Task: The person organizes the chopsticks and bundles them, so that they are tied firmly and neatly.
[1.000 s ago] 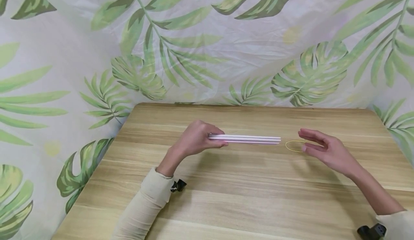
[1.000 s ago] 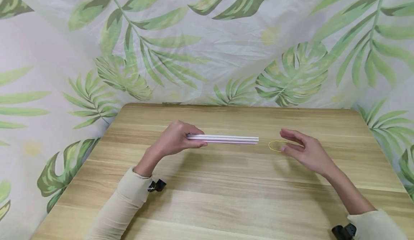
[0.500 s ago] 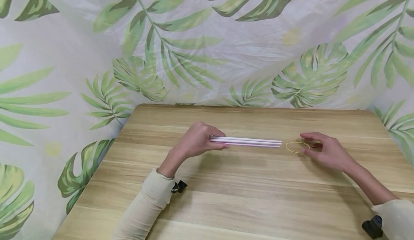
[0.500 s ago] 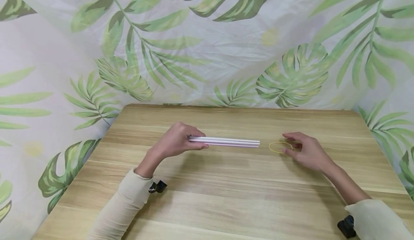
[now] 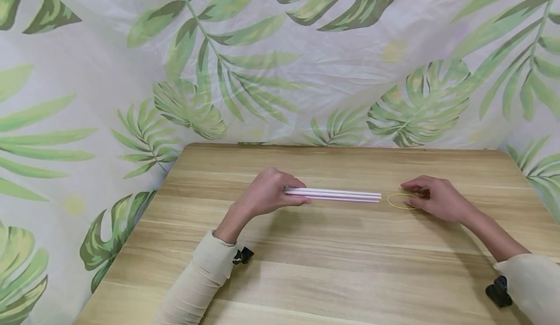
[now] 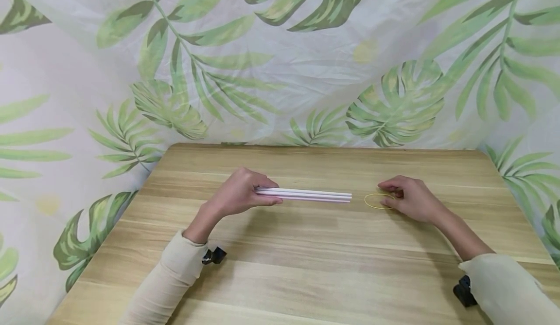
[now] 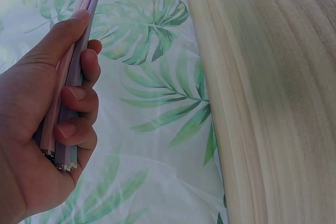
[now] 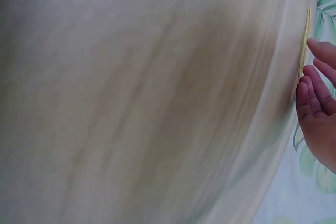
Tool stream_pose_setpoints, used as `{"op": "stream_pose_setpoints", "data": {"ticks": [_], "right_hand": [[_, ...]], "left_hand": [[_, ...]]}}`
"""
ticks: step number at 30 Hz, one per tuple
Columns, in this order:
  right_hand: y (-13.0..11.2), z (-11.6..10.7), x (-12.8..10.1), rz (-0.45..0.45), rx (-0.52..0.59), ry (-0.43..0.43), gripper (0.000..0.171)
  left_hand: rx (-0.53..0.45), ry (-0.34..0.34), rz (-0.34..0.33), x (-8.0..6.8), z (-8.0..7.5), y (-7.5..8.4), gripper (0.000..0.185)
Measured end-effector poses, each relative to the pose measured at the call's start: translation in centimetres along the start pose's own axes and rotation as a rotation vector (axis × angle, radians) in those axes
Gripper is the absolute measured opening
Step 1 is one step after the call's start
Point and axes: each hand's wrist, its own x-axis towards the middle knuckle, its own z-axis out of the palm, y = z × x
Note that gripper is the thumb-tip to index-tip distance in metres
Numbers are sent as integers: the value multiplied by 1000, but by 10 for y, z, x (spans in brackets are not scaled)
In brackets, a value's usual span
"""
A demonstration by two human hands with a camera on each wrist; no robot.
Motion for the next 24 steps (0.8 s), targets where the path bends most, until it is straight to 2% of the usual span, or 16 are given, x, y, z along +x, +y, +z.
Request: {"op": "stream_pose_setpoints", "data": {"ticks": [9, 16, 24], "right_hand": [[-1, 3, 10, 24, 61, -38, 29], [-5, 2, 14, 76, 59, -62, 26], [-7, 3, 16, 89, 69, -66, 23]], "left_hand": [[-10, 1, 4, -1, 0, 1, 18], [-2, 3, 8, -1, 1, 0, 17], [18, 4, 3, -2, 2, 1, 18]]}}
